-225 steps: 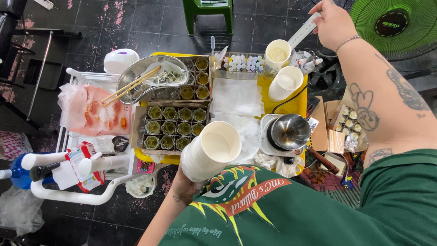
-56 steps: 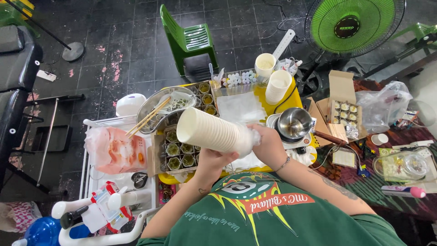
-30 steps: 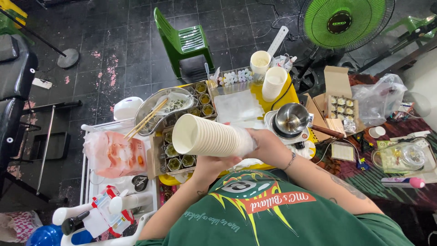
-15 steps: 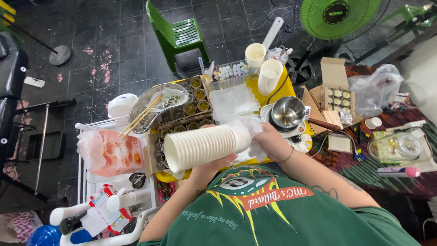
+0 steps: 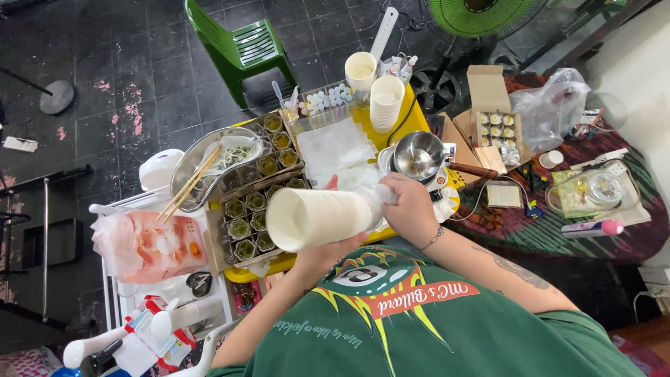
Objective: Preparing and wiping down paper cups and small containers on a workbench in a candle studio.
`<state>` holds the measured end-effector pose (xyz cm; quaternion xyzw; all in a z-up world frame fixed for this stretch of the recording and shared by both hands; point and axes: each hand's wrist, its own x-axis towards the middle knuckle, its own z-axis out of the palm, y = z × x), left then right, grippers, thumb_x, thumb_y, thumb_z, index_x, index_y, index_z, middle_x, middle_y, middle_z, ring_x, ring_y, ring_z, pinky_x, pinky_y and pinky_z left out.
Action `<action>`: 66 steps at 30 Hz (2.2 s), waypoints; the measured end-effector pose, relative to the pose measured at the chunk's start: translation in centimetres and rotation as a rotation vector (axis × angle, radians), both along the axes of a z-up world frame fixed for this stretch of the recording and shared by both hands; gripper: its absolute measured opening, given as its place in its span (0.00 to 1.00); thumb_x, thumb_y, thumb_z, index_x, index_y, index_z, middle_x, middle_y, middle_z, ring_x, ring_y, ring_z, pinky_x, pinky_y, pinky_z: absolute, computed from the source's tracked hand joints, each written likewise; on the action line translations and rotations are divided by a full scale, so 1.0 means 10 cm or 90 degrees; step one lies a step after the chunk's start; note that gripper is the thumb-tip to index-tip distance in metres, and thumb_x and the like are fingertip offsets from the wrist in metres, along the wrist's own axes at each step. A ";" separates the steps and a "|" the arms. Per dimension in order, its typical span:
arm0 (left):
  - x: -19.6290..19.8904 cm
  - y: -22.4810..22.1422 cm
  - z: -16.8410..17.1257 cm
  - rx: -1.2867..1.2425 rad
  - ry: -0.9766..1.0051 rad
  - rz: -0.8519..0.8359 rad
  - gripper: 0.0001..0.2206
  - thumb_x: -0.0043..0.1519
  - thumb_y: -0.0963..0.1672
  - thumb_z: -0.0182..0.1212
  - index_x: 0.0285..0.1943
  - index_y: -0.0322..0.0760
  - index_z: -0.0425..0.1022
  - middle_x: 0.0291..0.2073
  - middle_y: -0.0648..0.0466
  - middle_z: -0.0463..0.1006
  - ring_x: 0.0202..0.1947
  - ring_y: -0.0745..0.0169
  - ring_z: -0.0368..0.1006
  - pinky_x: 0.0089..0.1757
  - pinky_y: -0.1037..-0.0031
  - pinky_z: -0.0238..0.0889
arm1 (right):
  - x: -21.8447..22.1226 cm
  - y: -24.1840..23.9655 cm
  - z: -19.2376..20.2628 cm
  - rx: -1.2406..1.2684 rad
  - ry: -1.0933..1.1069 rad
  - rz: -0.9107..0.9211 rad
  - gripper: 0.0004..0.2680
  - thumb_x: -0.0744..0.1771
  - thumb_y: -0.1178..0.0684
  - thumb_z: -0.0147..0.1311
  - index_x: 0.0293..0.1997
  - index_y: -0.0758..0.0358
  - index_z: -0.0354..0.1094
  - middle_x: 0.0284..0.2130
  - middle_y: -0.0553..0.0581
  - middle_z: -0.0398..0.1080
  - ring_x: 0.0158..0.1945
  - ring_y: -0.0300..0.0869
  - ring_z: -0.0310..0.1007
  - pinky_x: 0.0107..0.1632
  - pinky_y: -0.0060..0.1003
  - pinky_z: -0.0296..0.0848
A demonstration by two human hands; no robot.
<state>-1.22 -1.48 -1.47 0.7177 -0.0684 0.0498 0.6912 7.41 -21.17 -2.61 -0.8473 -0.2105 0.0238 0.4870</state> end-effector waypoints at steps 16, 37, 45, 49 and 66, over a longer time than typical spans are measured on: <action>-0.06 0.02 -0.32 -0.145 0.017 0.049 0.30 0.58 0.37 0.67 0.68 0.35 0.56 0.64 0.52 0.68 0.58 0.65 0.68 0.58 0.71 0.64 | -0.03 -0.16 0.09 0.628 0.562 0.001 0.17 0.61 0.66 0.52 0.57 0.65 0.67 0.51 0.56 0.75 0.53 0.43 0.77 0.56 0.42 0.75; 1.57 0.10 -1.28 -0.103 0.013 0.178 0.26 0.53 0.38 0.76 0.59 0.31 0.70 0.51 0.53 0.79 0.52 0.63 0.76 0.51 0.70 0.74 | -0.11 -1.41 0.03 0.671 0.162 -0.144 0.19 0.60 0.70 0.47 0.56 0.61 0.58 0.49 0.59 0.71 0.55 0.49 0.75 0.61 0.46 0.75; 2.35 -0.16 -1.60 0.020 0.031 0.225 0.32 0.45 0.37 0.78 0.59 0.34 0.68 0.52 0.50 0.79 0.53 0.57 0.76 0.53 0.68 0.70 | -0.30 -1.92 0.10 0.666 0.066 -0.135 0.10 0.64 0.72 0.39 0.46 0.68 0.56 0.40 0.65 0.68 0.43 0.54 0.72 0.51 0.53 0.76; 2.42 -0.23 -1.62 0.096 0.043 0.254 0.32 0.45 0.38 0.79 0.60 0.34 0.67 0.52 0.50 0.79 0.54 0.56 0.76 0.53 0.68 0.69 | -0.30 -1.90 0.21 0.665 0.059 -0.108 0.10 0.65 0.74 0.39 0.44 0.67 0.57 0.39 0.66 0.68 0.42 0.55 0.72 0.49 0.52 0.75; 2.54 -0.34 -2.03 0.236 0.128 0.392 0.41 0.43 0.40 0.80 0.66 0.38 0.60 0.61 0.43 0.66 0.60 0.41 0.66 0.57 0.59 0.63 | -0.26 -1.83 0.33 0.635 0.148 -0.171 0.13 0.58 0.70 0.36 0.45 0.68 0.54 0.40 0.70 0.69 0.44 0.58 0.73 0.53 0.56 0.75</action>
